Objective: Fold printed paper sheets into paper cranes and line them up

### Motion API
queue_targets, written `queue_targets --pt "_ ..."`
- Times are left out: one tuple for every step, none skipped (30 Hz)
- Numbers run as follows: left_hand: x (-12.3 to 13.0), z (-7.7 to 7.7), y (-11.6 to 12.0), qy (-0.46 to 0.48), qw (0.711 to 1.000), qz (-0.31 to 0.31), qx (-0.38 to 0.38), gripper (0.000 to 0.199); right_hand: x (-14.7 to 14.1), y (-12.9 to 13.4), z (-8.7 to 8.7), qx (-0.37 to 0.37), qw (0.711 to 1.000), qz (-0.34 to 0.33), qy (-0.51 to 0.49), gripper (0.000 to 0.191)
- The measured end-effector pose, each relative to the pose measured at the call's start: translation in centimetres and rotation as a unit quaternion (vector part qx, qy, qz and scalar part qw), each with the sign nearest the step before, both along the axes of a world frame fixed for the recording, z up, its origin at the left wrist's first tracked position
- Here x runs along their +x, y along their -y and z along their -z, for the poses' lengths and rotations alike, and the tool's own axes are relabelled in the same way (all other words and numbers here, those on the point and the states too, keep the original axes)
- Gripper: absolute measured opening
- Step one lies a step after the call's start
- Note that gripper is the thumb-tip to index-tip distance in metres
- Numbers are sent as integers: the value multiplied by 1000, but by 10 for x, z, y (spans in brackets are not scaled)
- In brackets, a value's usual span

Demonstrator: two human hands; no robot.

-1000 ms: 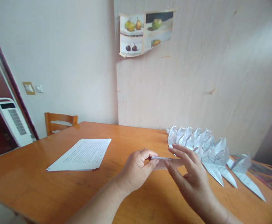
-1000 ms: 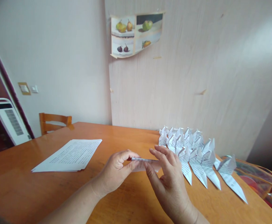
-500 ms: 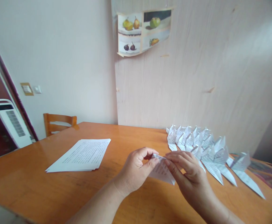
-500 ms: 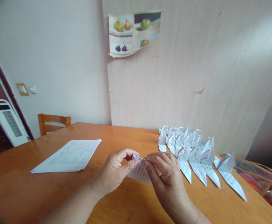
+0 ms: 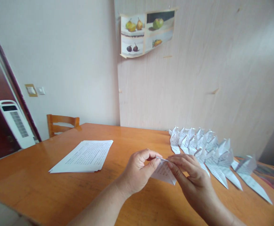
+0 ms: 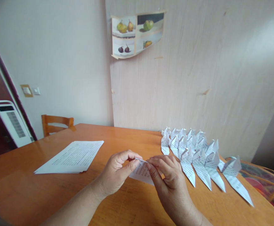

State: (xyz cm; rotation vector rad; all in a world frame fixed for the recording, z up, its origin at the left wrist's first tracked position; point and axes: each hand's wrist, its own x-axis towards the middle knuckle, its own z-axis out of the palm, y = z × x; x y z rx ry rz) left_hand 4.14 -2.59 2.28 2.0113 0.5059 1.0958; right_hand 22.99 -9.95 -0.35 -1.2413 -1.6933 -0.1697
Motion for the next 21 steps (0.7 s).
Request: queue_targets --pt "0 0 0 0 1000 3 1 18 0 0 0 -1 1000 -2 -2 9" --pt "-1 0 0 1 1000 7 3 19 0 0 -1 -3 1000 -5 -3 9" --pt "-1 0 0 2 1000 10 3 19 -1 0 -1 -5 1000 -8 -5 9" --pt "-1 0 0 3 1000 13 4 19 -1 1 -1 -7 1000 -10 -8 9" --pt "-1 0 0 3 1000 16 4 19 -1 1 -1 -10 1000 -12 -11 9" --pt "-1 0 0 4 1000 19 5 19 0 1 -1 -12 1000 -14 -13 9" --pt "-2 0 0 5 1000 20 5 20 0 2 0 -15 1000 -15 -14 9" --pt "-2 1 0 6 1000 20 4 20 0 2 0 -15 1000 -17 -14 9" --pt "-2 1 0 7 1000 20 4 20 0 2 0 -16 1000 -18 -14 10" --pt "-2 1 0 8 1000 19 4 20 0 1 1 -15 1000 -19 -14 10" --pt "-2 1 0 10 1000 19 3 20 0 1 1 -14 1000 -20 -13 11" --pt "-2 1 0 11 1000 18 3 21 -1 1 1 -13 1000 -22 -13 12" --pt "-2 1 0 12 1000 19 2 21 -1 1 1 -12 1000 -23 -14 13" --pt "-2 1 0 13 1000 20 1 21 -1 1 1 -12 1000 -23 -16 13" --pt "-2 1 1 14 1000 20 1 21 -1 1 0 -13 1000 -23 -17 14" --pt "-2 1 1 16 1000 20 0 21 -2 1 0 -14 999 -24 -18 14" --pt "-2 1 1 17 1000 20 0 21 -2 1 0 -15 999 -24 -18 14" --pt "-3 1 1 17 1000 21 0 21 -2 2 -1 -16 999 -24 -18 14" --pt "-3 1 1 16 1000 22 0 22 -3 2 -1 -17 999 -24 -18 14" --pt "-3 1 1 14 1000 24 0 22 -3 2 -1 -18 999 -25 -18 14" --pt "-3 1 1 12 1000 26 0 23 -3 3 -1 -18 999 -25 -19 15"
